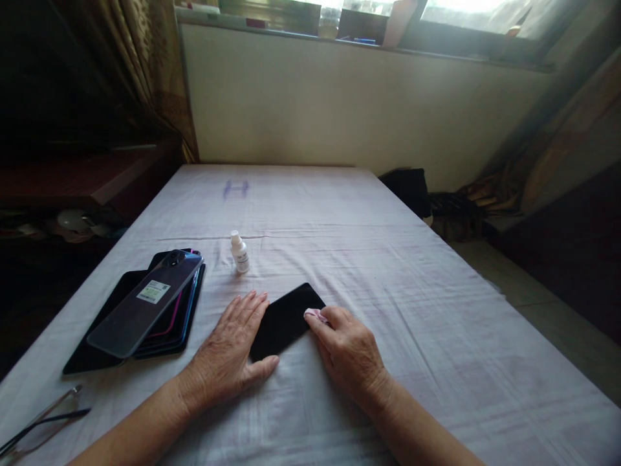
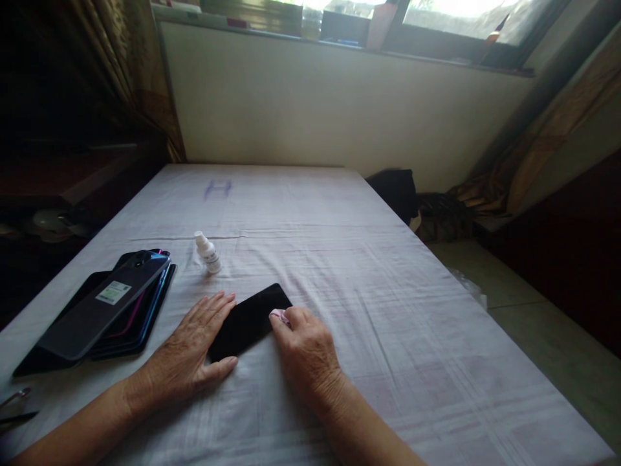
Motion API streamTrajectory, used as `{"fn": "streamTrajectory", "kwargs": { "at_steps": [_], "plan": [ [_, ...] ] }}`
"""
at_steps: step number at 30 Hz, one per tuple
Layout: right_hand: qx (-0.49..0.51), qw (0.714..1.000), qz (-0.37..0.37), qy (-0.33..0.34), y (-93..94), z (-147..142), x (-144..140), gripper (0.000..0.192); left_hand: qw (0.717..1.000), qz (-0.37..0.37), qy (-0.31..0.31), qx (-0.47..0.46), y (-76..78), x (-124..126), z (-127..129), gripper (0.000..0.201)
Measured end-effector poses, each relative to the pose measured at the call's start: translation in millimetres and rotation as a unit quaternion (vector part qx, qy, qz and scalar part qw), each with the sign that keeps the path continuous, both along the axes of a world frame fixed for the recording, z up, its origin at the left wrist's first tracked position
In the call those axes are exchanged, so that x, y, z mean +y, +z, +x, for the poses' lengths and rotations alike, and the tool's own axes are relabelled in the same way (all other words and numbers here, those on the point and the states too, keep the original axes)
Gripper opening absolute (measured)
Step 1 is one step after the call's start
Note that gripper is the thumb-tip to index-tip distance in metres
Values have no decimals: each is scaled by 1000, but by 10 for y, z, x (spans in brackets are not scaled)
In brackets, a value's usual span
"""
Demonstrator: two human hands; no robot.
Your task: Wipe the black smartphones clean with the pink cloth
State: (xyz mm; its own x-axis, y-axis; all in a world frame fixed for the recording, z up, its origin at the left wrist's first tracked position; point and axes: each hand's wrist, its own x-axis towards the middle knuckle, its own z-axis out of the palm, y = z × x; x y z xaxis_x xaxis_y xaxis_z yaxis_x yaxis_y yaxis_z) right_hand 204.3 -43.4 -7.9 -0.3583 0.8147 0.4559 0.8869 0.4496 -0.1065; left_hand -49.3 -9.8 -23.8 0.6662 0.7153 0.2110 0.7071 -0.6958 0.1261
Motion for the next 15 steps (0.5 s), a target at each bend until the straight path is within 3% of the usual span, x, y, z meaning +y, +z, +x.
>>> {"fn": "streamTrajectory", "kwargs": {
  "at_steps": [4,11,15],
  "plan": [
    [6,1000,-1,23,14,-36,-1,25,1000,0,-3,-1,0,3,-10,86],
    [-12,997,-2,-70,1,228,76,27,1000,-2,-1,3,6,8,-5,84],
    [-8,1000,-1,-25,-15,112,26,27,1000,-7,0,6,9,6,-1,81]
  ]
}}
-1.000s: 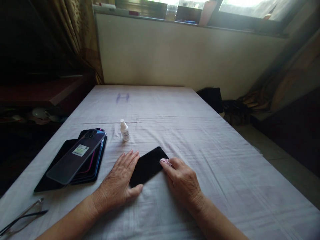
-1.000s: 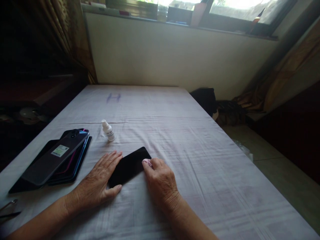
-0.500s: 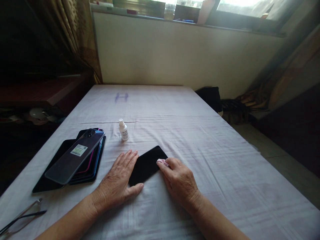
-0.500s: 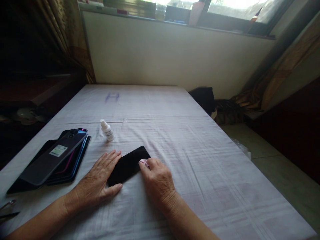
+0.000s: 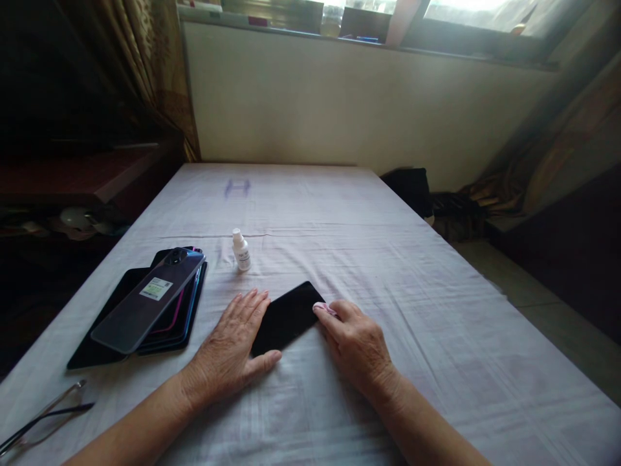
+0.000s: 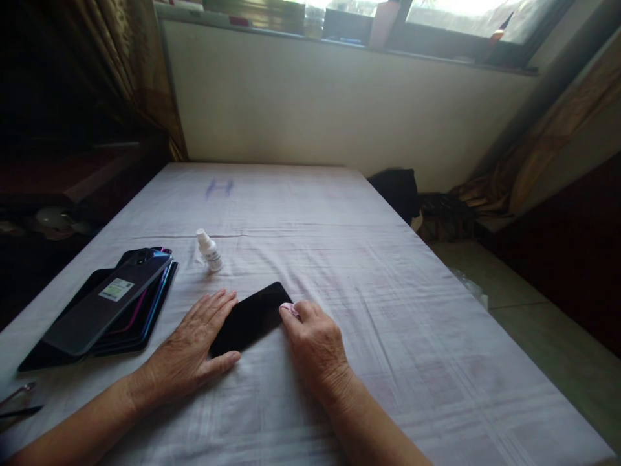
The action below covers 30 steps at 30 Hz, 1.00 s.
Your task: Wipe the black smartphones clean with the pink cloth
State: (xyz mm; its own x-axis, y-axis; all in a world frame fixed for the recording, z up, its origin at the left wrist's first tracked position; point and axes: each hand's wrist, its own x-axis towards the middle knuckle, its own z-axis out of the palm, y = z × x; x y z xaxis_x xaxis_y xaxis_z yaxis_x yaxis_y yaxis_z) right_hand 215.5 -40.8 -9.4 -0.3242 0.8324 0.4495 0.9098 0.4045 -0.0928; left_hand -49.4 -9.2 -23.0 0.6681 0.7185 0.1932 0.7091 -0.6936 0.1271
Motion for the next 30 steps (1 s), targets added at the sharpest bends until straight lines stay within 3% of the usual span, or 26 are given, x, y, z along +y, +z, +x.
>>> {"fn": "streamTrajectory", "kwargs": {
  "at_steps": [4,11,18,26,30],
  "plan": [
    [4,999,-11,32,12,-95,-35,27,1000,-11,8,-2,10,-9,12,80],
    [-9,999,-21,-36,24,60,6,30,1000,-16,10,-16,17,-10,24,79],
    [8,999,-20,38,27,-128,-49,27,1000,-14,8,-7,15,-10,23,79],
    [-9,999,-24,-33,34,37,6,30,1000,-14,10,-6,25,-7,27,78],
    [-4,1000,-13,7,22,-60,-35,29,1000,-19,9,-3,31,-8,29,78]
  ]
}}
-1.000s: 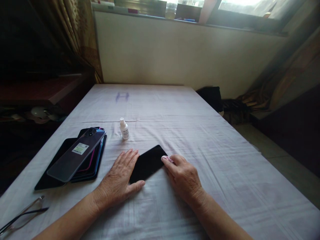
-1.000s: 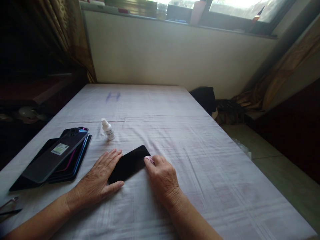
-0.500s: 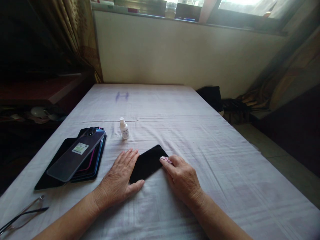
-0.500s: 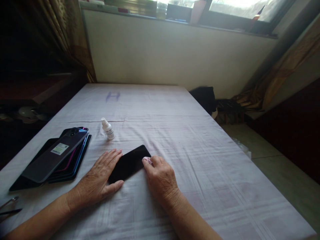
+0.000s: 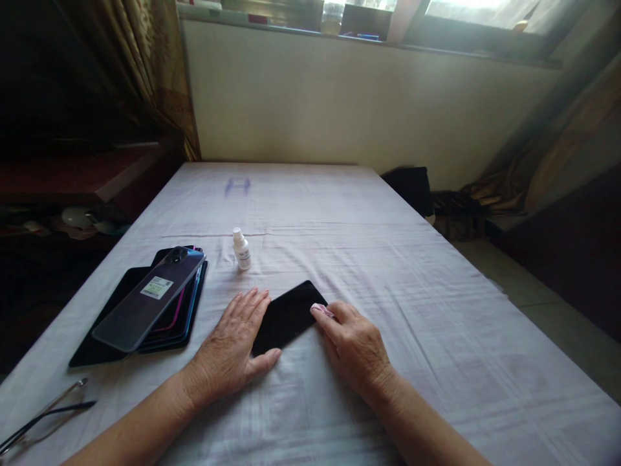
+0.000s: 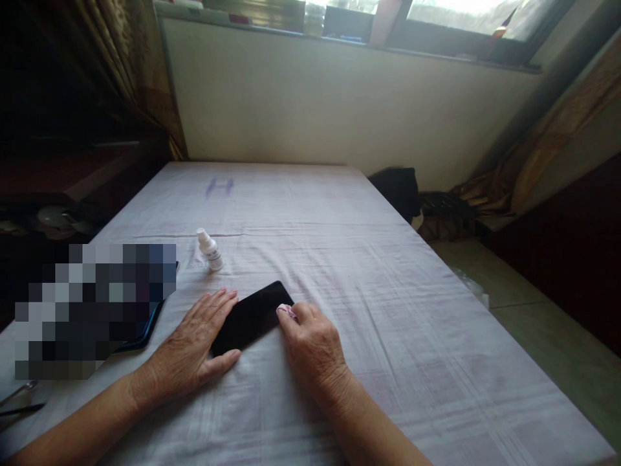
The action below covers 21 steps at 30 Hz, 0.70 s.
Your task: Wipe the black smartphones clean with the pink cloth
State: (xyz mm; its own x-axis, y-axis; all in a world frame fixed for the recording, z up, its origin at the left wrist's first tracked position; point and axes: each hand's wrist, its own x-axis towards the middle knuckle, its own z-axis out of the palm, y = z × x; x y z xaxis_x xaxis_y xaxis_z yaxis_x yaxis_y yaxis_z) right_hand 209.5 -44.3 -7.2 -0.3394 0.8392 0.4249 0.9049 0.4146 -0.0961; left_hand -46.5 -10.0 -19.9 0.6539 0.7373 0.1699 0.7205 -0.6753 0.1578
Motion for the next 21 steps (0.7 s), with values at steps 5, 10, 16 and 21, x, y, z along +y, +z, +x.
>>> {"fn": "streamTrajectory", "kwargs": {
  "at_steps": [5,10,16,21],
  "plan": [
    [3,1000,-10,10,7,-4,9,29,1000,-5,4,-6,-2,-1,-2,80],
    [-3,999,-10,-46,-1,142,61,30,1000,0,-4,-10,15,-1,0,80],
    [4,1000,-9,9,-2,-4,11,29,1000,-4,1,-7,9,-4,8,80],
    [0,1000,-18,-19,4,92,53,30,1000,-5,6,-12,-10,-3,8,81]
  ]
}}
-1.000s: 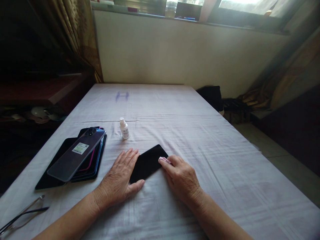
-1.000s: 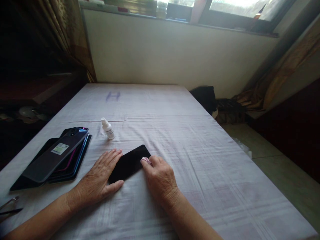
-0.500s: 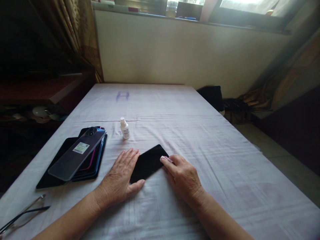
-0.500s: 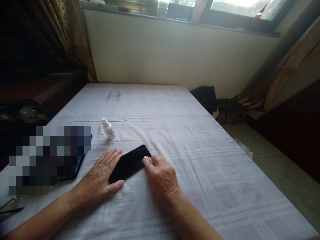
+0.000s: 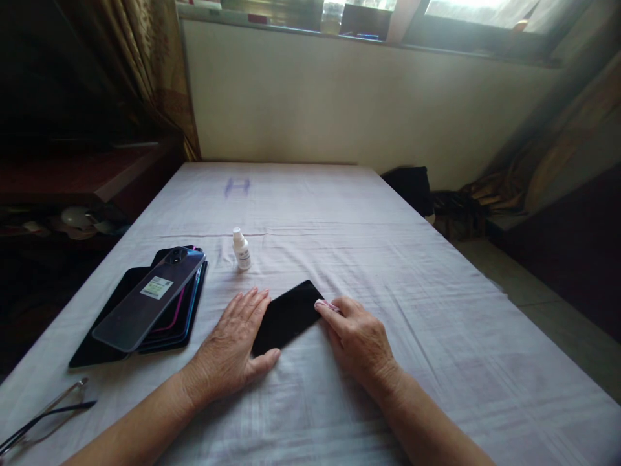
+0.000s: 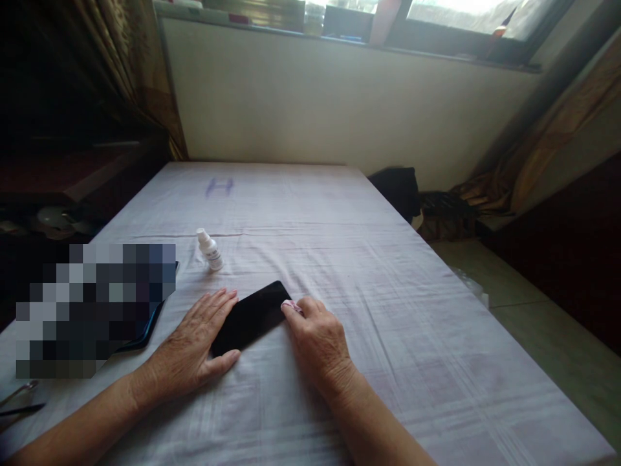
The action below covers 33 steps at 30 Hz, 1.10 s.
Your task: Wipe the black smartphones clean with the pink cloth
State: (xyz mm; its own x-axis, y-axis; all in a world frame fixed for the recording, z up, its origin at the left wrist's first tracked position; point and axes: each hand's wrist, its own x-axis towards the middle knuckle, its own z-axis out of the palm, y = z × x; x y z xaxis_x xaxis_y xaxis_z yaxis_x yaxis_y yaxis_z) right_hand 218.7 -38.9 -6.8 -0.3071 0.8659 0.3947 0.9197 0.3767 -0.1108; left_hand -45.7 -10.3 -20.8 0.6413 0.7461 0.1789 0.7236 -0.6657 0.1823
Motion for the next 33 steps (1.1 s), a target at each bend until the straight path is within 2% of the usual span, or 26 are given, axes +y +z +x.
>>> {"fn": "streamTrajectory", "kwargs": {
  "at_steps": [4,11,19,26,33],
  "plan": [
    [-6,999,6,-35,-21,99,23,30,1000,14,-4,8,-8,2,-4,80],
    [5,1000,2,30,-8,-104,-39,30,1000,25,-10,7,0,1,-4,79],
    [-2,1000,2,-23,-1,18,5,31,1000,24,-11,10,-2,2,-4,78],
    [11,999,16,46,-17,-177,-47,27,1000,9,-7,13,-11,2,-13,78],
    [1,1000,1,-29,0,49,25,30,1000,15,-5,16,7,4,-8,78]
  ]
}}
